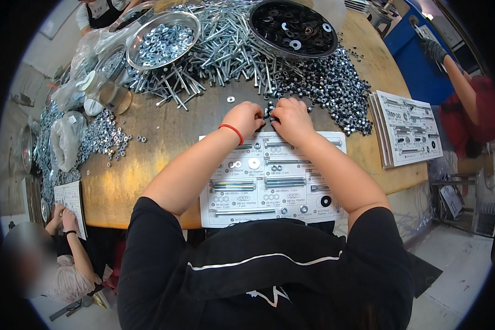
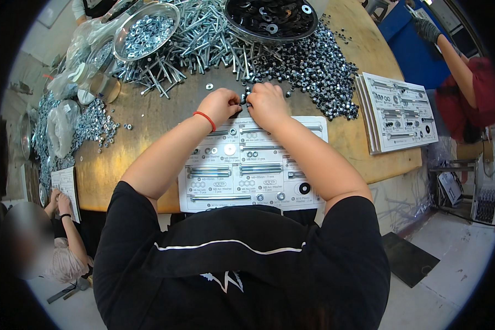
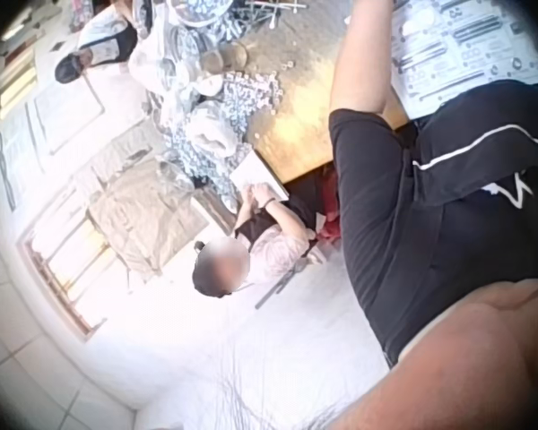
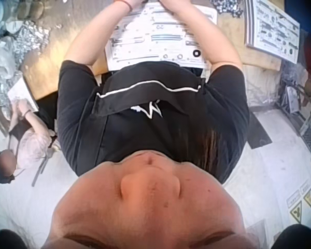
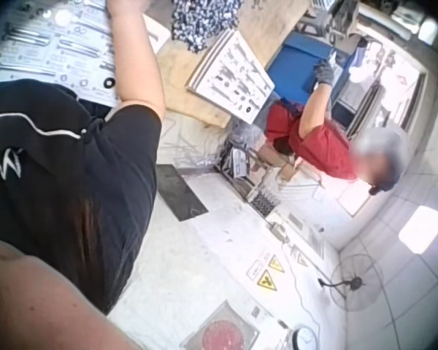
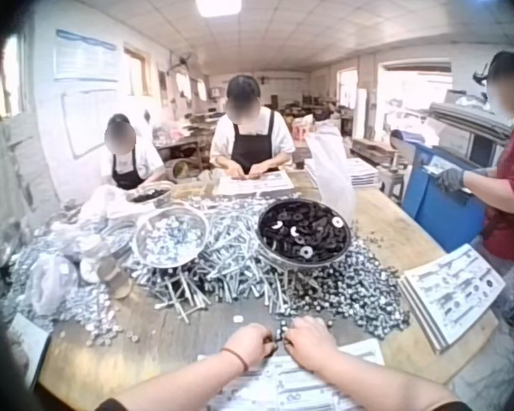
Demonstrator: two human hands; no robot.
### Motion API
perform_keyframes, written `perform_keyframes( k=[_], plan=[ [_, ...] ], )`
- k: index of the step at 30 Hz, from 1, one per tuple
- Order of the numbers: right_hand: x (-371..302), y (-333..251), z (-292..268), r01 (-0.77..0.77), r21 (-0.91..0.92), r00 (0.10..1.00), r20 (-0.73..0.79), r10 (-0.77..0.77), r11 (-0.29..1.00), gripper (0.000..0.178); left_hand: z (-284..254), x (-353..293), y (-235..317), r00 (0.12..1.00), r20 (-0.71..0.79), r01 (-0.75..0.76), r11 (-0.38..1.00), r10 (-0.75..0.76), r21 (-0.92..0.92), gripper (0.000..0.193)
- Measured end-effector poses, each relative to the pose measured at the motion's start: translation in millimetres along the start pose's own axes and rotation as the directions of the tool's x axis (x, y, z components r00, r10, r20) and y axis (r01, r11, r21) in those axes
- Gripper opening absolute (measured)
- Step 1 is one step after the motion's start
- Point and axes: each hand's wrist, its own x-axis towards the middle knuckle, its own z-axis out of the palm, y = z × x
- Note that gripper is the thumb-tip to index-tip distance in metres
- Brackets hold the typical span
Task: The person assembles small metal hardware components, including bolts, nuts, and washers, onto a printed instruction sheet. They pick individual pieces from piles on the table and place them into designated slots on the sheet, occasionally adjusting the sheet's position.
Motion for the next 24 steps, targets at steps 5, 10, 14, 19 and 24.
perform_keyframes(
  k=[5, 10, 14, 19, 24],
  plan=[
    [-2.0, 12.4, -23.0, -0.260, 0.191, 0.962, -0.030, 0.270, 0.947, 0.020, -11.5, -8.5, 8.8, 0.997, 0.001, 0.072, 0.995, -0.072, -0.062, 0.021],
    [-12.8, 35.4, -27.8, -0.295, -0.047, 0.925, 0.236, 0.298, 0.954, 0.020, -1.3, -7.2, 23.6, 0.996, 0.081, 0.046, 0.999, -0.046, 0.005, 0.025],
    [-16.6, 37.2, -15.7, -0.265, -0.044, 0.948, 0.173, 0.269, 0.963, 0.024, 10.7, 0.0, 27.2, 0.999, 0.022, 0.045, 0.997, -0.046, 0.060, 0.023],
    [-13.2, 27.3, -19.4, -0.277, 0.031, 0.958, 0.080, 0.274, 0.960, 0.027, 14.3, 1.3, 22.4, 0.997, -0.071, 0.045, 0.996, -0.040, 0.076, 0.027],
    [-5.7, 28.2, -6.4, -0.184, 0.205, 0.979, 0.126, 0.161, 0.961, 0.025, 17.7, 5.3, 20.4, 0.993, -0.112, -0.041, 0.998, 0.046, 0.051, 0.028]
  ],
)
